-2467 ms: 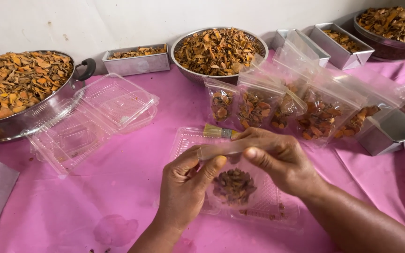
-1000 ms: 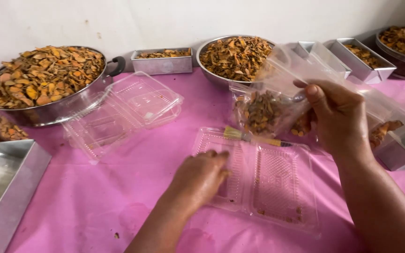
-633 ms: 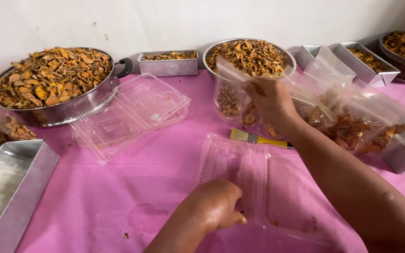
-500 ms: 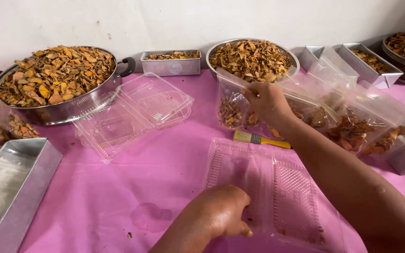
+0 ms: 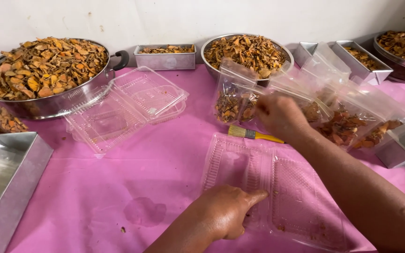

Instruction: The person packs dried turmeric-like herb slices into small plastic bags and clear containers by hand and using a brush to gather them on a pink covered table.

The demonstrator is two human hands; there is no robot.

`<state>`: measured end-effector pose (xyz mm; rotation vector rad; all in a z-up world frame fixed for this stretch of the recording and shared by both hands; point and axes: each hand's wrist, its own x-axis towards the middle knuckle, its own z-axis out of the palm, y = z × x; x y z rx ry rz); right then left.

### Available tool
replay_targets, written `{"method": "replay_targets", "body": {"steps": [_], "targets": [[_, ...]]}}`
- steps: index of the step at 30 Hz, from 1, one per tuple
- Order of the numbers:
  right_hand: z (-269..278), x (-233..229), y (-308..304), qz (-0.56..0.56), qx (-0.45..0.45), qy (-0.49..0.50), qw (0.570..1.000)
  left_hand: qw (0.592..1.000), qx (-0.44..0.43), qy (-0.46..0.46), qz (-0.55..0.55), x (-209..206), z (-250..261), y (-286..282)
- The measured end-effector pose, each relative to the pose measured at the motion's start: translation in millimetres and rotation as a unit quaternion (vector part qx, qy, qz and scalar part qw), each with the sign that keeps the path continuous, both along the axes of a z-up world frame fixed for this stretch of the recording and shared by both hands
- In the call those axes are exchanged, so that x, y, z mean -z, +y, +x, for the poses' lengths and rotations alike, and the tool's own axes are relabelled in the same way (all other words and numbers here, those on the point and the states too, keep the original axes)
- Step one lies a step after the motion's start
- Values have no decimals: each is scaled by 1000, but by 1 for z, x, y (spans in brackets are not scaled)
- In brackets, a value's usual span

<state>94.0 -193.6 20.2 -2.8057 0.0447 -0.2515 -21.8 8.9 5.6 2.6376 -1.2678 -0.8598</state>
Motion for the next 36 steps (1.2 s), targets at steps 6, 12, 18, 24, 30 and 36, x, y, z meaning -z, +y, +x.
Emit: {"method": "replay_targets", "body": {"steps": [6,12,18,24,30,36], "targets": [[31,43,-16,-115,-59,215,968,998,8,33,54,-18,-6,-2],[27,43,-8,-114,-73,232,963,995,43,-20,84,-24,-17,-8],[15,34,-5,-128,-87,249,956,994,56,-52,81,4,-18,-20],[7,28,-9,-94,-147,190,966,993,60,-42,92,0,-22,-24],[3,29,-11,-124,-236,76,961,995,36,-43,84,-4,-26,-22],[-59,-12,-20,38,-284,0,958,995,-22,-27,96,13,-23,-29]]}}
